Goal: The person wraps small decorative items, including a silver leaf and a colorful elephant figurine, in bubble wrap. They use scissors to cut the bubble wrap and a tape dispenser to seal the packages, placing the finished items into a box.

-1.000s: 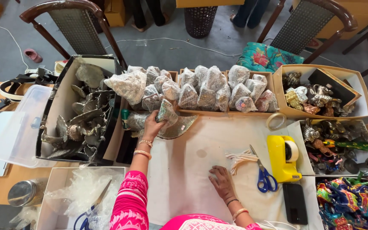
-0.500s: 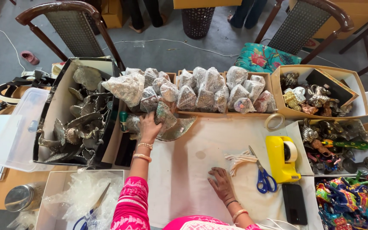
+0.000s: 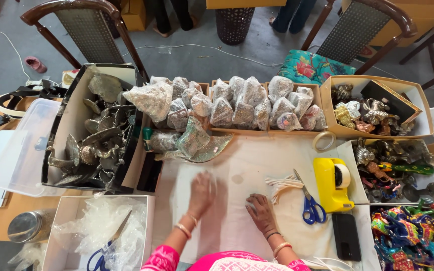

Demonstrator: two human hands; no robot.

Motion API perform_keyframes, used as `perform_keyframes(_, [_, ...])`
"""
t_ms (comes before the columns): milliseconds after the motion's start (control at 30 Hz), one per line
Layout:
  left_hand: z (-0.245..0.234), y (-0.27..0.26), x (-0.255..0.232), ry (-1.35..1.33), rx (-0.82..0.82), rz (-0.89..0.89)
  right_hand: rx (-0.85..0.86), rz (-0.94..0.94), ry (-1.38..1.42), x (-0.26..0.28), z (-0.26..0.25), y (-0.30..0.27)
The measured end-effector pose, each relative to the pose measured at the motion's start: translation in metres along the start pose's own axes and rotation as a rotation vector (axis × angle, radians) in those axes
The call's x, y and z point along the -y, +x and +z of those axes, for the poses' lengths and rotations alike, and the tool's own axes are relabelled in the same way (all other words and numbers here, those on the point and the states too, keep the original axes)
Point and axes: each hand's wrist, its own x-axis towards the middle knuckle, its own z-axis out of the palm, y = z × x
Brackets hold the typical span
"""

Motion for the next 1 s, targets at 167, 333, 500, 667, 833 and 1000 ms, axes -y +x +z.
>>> perform_keyframes(167, [0.016,-0.097,-0.035,0.112,0.363,0.272,-0.01,-0.03,-0.021,0.006,-0.003,0.001])
perform_keyframes(333, [-0.016,-0.095,-0.04,0.082,0.432,0.331,-0.006,-0.05,-0.032,0.004,-0.001,0.0])
perform_keyframes(500, [-0.035,-0.105,-0.024,0.255,0.294,-0.015,0.001,-0.062,-0.081,0.004,-0.002,0.001])
perform_keyframes(667, [-0.042,-0.134,-0.009,0.236,0.252,-0.105,-0.002,-0.096,-0.068,-0.01,0.007,0.0])
perform_keyframes(833, [-0.044,-0.166,-0.007,0.232,0.092,-0.024,0.049,-0.083,-0.063,-0.02,-0.012,-0.009])
perform_keyframes(1000, [-0.044,-0.178,-0.001,0.242,0.137,-0.123,-0.008,0.096,0.137,-0.002,-0.065,-0.02])
